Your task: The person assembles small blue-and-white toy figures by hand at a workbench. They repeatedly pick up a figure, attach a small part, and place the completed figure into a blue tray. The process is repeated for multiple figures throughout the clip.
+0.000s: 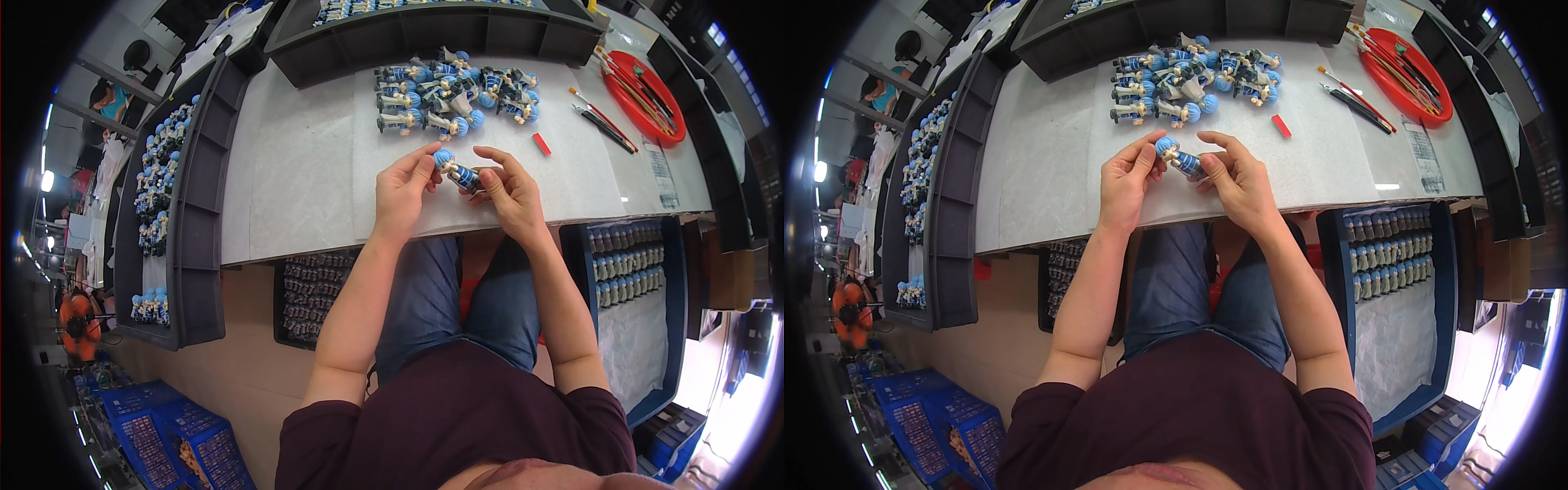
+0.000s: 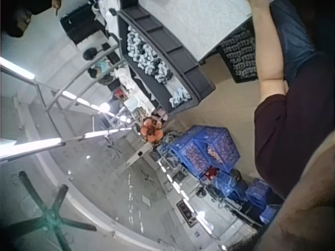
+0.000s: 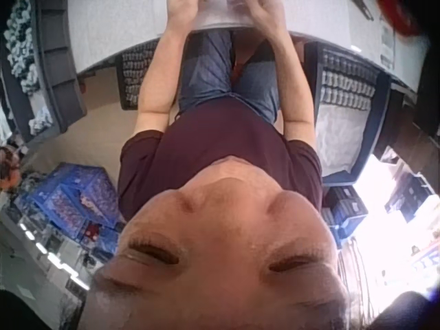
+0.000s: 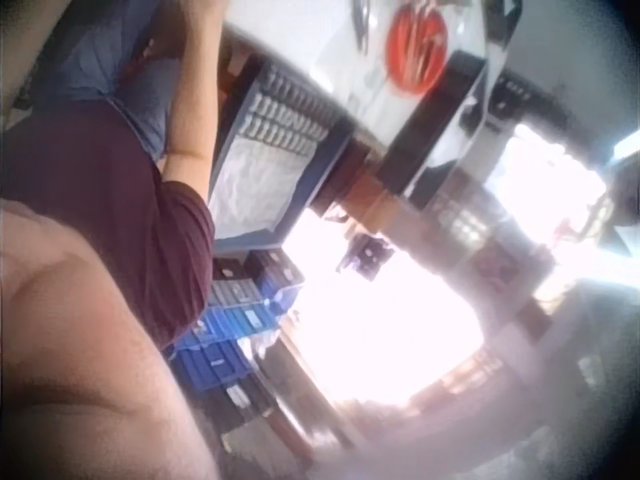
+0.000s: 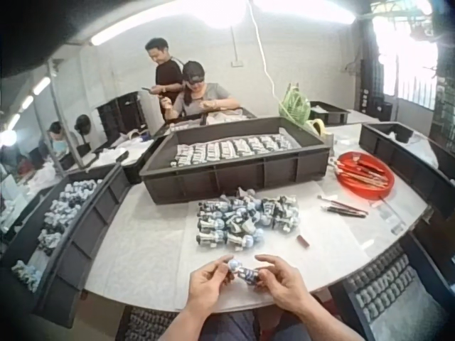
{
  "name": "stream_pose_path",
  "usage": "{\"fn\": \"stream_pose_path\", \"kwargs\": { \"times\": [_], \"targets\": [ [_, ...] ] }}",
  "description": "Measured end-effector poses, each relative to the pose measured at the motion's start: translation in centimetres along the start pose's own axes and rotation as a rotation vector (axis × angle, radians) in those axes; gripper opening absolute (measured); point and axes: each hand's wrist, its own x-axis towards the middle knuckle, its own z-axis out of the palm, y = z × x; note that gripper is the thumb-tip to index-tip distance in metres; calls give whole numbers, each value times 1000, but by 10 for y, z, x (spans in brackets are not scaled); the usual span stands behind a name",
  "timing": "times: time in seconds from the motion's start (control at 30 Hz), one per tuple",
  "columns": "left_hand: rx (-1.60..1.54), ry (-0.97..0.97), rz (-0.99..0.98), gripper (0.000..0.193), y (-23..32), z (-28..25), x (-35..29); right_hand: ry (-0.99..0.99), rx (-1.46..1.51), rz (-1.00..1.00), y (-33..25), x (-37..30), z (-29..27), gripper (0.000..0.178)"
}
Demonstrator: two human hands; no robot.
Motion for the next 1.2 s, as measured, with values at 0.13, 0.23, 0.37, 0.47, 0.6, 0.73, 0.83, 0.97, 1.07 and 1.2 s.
{"fn": "stream_pose_path", "kwargs": {
  "times": [0.13, 0.23, 0.37, 0.47, 0.6, 0.73, 0.83, 0.97, 1.07, 1.2],
  "targets": [
    [-4, 3, -5, 27, 6, 7, -1, 54, -5, -143, 6, -1, 1, 46],
    [28, -19, 30, 28, 3, 4, -2, 90, -103, -225, 7, 0, 3, 60],
    [25, -53, 95, 37, 2, 2, -1, 112, -132, -219, 8, 0, 3, 67],
    [29, -54, 111, 43, 4, 3, -1, 116, -148, -206, 7, 0, 4, 67],
    [14, -52, 116, 44, 3, 3, -1, 104, -126, -193, 8, 0, 3, 65],
    [-2, -38, 104, 42, 4, 3, -2, 99, -178, -177, 6, 0, 4, 62],
    [-13, -26, 95, 40, 4, 4, -2, 90, -170, -167, 5, 0, 5, 60],
    [-64, -8, 95, 38, 3, 4, -2, 82, -174, -175, 5, 0, 5, 57],
    [-43, 12, 94, 34, 4, 6, -2, 79, -191, -188, 6, 0, 4, 53],
    [-3, 12, 79, 30, 4, 5, -2, 77, -204, -183, 6, -1, 3, 49]
  ]
}}
